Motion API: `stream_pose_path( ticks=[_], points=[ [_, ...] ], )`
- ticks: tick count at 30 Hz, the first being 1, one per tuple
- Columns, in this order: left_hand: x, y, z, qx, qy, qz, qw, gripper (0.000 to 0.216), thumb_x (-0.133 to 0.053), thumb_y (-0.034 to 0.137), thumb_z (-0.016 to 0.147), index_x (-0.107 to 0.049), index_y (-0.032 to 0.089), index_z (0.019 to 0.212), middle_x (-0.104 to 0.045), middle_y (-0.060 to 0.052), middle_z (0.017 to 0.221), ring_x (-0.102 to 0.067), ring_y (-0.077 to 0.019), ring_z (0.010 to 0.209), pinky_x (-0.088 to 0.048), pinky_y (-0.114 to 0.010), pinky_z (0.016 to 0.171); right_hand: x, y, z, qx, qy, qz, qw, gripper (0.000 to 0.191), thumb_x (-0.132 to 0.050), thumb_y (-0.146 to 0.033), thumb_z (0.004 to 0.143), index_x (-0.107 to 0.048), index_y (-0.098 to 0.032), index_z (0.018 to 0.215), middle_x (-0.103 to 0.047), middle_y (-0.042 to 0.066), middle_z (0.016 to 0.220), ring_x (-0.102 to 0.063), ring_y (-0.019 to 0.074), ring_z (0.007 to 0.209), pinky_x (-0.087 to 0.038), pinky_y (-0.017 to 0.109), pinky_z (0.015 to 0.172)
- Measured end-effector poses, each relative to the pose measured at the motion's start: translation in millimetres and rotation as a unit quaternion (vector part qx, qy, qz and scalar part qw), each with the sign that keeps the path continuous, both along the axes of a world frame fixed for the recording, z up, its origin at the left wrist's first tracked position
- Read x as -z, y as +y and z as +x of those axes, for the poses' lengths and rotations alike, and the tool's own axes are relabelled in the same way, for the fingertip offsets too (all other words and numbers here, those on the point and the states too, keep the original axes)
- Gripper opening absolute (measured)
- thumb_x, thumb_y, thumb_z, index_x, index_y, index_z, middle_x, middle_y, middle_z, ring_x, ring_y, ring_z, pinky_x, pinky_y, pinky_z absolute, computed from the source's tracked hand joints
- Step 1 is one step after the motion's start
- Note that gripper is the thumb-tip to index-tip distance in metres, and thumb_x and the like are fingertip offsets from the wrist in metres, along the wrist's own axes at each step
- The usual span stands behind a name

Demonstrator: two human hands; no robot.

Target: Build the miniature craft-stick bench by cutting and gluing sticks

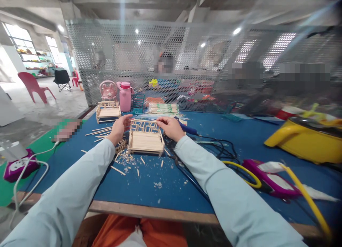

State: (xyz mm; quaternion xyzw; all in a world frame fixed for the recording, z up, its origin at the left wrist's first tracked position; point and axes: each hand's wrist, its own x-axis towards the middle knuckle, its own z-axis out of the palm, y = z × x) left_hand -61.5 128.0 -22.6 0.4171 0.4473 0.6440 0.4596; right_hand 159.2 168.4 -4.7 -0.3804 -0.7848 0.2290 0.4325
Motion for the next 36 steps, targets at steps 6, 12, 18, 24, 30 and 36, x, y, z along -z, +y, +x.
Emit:
stream_pose_path(
  ticks=[6,12,18,24,30,36],
  points=[
    [-2.7,-5,7,-0.019,0.061,0.030,0.998,0.032,-0.074,0.036,0.056,-0.071,0.015,0.080,-0.069,-0.002,0.074,-0.059,-0.0131,0.068,-0.044,-0.025,0.066,-1.5,-3,-1,0.006,0.013,-0.008,1.000,0.021,-0.056,-0.035,0.070,-0.065,-0.016,0.071,-0.063,0.001,0.064,-0.051,0.0136,0.060,-0.042,0.028,0.063],
    [-3.4,-4,8,-0.029,0.111,0.046,0.992,0.028,-0.076,0.035,0.055,-0.071,0.014,0.073,-0.069,-0.002,0.067,-0.057,-0.0130,0.064,-0.044,-0.027,0.067,-0.5,2,1,0.036,0.061,-0.025,0.997,0.033,-0.045,-0.037,0.076,-0.065,-0.015,0.089,-0.066,0.004,0.074,-0.056,0.0136,0.062,-0.044,0.025,0.056],
    [-2.7,-4,6,-0.030,0.139,0.052,0.988,0.031,-0.075,0.038,0.057,-0.071,0.014,0.075,-0.069,-0.003,0.069,-0.057,-0.0138,0.064,-0.043,-0.027,0.066,-1.7,8,5,0.077,0.082,0.002,0.994,0.040,-0.033,-0.034,0.082,-0.063,-0.014,0.099,-0.067,0.008,0.088,-0.060,0.0147,0.070,-0.046,0.024,0.056],
    [-2.4,-3,6,-0.035,0.187,0.062,0.980,0.028,-0.070,0.038,0.064,-0.070,0.014,0.077,-0.069,-0.005,0.070,-0.060,-0.0163,0.067,-0.046,-0.029,0.068,1.4,-6,-5,0.043,-0.001,0.062,0.997,0.016,-0.059,-0.030,0.072,-0.069,-0.018,0.074,-0.070,0.005,0.079,-0.060,0.0184,0.075,-0.046,0.031,0.073],
    [-25.7,-27,13,-0.156,0.269,0.156,0.937,0.034,-0.061,0.026,0.076,-0.063,0.018,0.109,-0.055,-0.010,0.128,-0.042,-0.0234,0.124,-0.028,-0.037,0.106,-18.8,-19,-4,0.043,-0.031,0.157,0.986,0.018,-0.052,-0.027,0.081,-0.067,-0.017,0.080,-0.068,0.009,0.089,-0.059,0.0215,0.088,-0.043,0.036,0.083],
    [-37.4,-69,46,-0.098,0.576,0.247,0.773,0.027,-0.041,0.025,0.091,-0.063,0.022,0.105,-0.069,-0.009,0.098,-0.059,-0.0237,0.096,-0.027,-0.049,0.103,-47.4,-66,-5,-0.024,-0.110,0.254,0.961,0.021,-0.051,-0.035,0.085,-0.067,-0.021,0.082,-0.068,0.007,0.091,-0.059,0.0220,0.092,-0.042,0.037,0.086]
  ],
)
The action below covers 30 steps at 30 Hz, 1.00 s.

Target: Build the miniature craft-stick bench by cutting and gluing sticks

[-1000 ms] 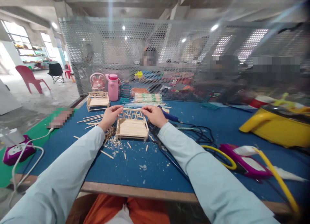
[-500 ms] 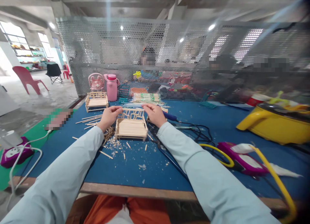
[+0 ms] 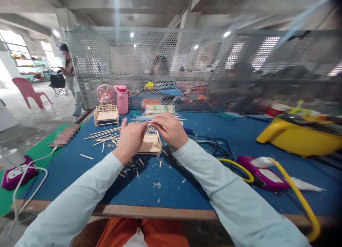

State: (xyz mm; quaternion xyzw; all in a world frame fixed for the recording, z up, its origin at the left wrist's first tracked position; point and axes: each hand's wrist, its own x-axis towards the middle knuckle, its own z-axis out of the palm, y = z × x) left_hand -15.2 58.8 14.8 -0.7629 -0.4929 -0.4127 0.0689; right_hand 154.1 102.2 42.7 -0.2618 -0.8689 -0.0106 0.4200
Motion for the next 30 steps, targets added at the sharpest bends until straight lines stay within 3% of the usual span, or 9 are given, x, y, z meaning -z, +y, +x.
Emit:
stream_pose_path(
  ticks=[2,4,8,10,13,17,22,27,30],
  points=[
    [4.4,-6,6,0.033,0.003,-0.030,0.999,0.027,-0.037,0.022,0.091,-0.063,0.018,0.100,-0.068,-0.011,0.094,-0.061,-0.0225,0.087,-0.042,-0.038,0.086,-1.5,-27,10,0.026,-0.014,0.036,0.999,0.024,-0.045,-0.034,0.088,-0.065,-0.021,0.089,-0.068,0.008,0.095,-0.059,0.0219,0.093,-0.042,0.036,0.086],
    [9.2,-9,8,0.049,-0.010,-0.032,0.998,0.025,-0.037,0.023,0.092,-0.061,0.018,0.096,-0.067,-0.011,0.093,-0.060,-0.0209,0.084,-0.044,-0.031,0.075,3.7,-56,28,0.109,0.001,0.003,0.994,0.025,-0.046,-0.035,0.087,-0.060,-0.020,0.101,-0.067,0.010,0.099,-0.060,0.0210,0.088,-0.044,0.033,0.079],
    [16.3,-16,11,0.085,-0.035,-0.034,0.995,0.026,-0.035,0.029,0.093,-0.060,0.020,0.091,-0.067,-0.008,0.086,-0.061,-0.0178,0.078,-0.044,-0.027,0.069,33.5,-99,68,0.296,-0.152,-0.156,0.930,0.027,-0.051,-0.048,0.081,-0.053,-0.024,0.068,-0.062,0.002,0.061,-0.056,0.0184,0.054,-0.034,0.029,0.052],
    [19.4,-21,16,0.122,-0.030,-0.034,0.991,0.026,-0.035,0.029,0.093,-0.059,0.019,0.094,-0.067,-0.008,0.088,-0.061,-0.0179,0.080,-0.044,-0.027,0.070,52.2,-107,77,0.321,-0.229,-0.210,0.895,0.026,-0.058,-0.046,0.075,-0.051,-0.024,0.065,-0.065,0.003,0.064,-0.060,0.0209,0.057,-0.031,0.029,0.050],
    [24.2,-28,24,0.184,0.010,-0.043,0.982,0.027,-0.035,0.028,0.093,-0.060,0.018,0.098,-0.068,-0.010,0.091,-0.062,-0.0191,0.083,-0.046,-0.028,0.073,72.5,-109,78,0.375,-0.236,-0.223,0.868,0.019,-0.048,-0.035,0.083,-0.051,-0.023,0.070,-0.068,0.005,0.072,-0.064,0.0224,0.066,-0.032,0.028,0.052],
    [28.6,-32,28,0.242,0.064,-0.073,0.965,0.030,-0.033,0.029,0.093,-0.060,0.018,0.097,-0.068,-0.010,0.089,-0.063,-0.0196,0.082,-0.046,-0.029,0.072,73.7,-109,78,0.406,-0.130,-0.219,0.878,0.017,-0.039,-0.032,0.086,-0.051,-0.023,0.078,-0.065,0.006,0.068,-0.062,0.0223,0.062,-0.033,0.029,0.051],
    [28.1,-34,29,0.267,-0.008,-0.122,0.956,0.029,-0.034,0.032,0.093,-0.060,0.019,0.086,-0.064,-0.007,0.080,-0.059,-0.0166,0.076,-0.045,-0.028,0.071,55.6,-116,87,0.307,0.200,-0.227,0.902,0.027,-0.045,-0.050,0.082,-0.048,-0.024,0.077,-0.046,-0.003,0.052,-0.045,0.0150,0.046,-0.033,0.026,0.045],
    [23.6,-40,35,0.355,-0.152,-0.167,0.907,0.028,-0.041,0.035,0.090,-0.059,0.019,0.074,-0.056,-0.013,0.119,-0.045,-0.0230,0.122,-0.037,-0.038,0.099,47.5,-120,64,0.074,0.400,-0.429,0.807,0.038,-0.062,-0.057,0.071,-0.042,-0.025,0.073,-0.029,-0.010,0.047,-0.020,0.0065,0.036,-0.016,0.019,0.034],
    [20.7,-41,34,0.370,-0.175,-0.194,0.892,0.034,-0.039,0.043,0.090,-0.056,0.019,0.072,-0.057,-0.012,0.108,-0.048,-0.0233,0.113,-0.038,-0.038,0.096,44.3,-116,45,-0.012,0.411,-0.469,0.782,0.035,-0.061,-0.052,0.074,-0.042,-0.023,0.069,-0.028,-0.011,0.045,-0.017,0.0053,0.036,-0.016,0.018,0.035]
  ],
)
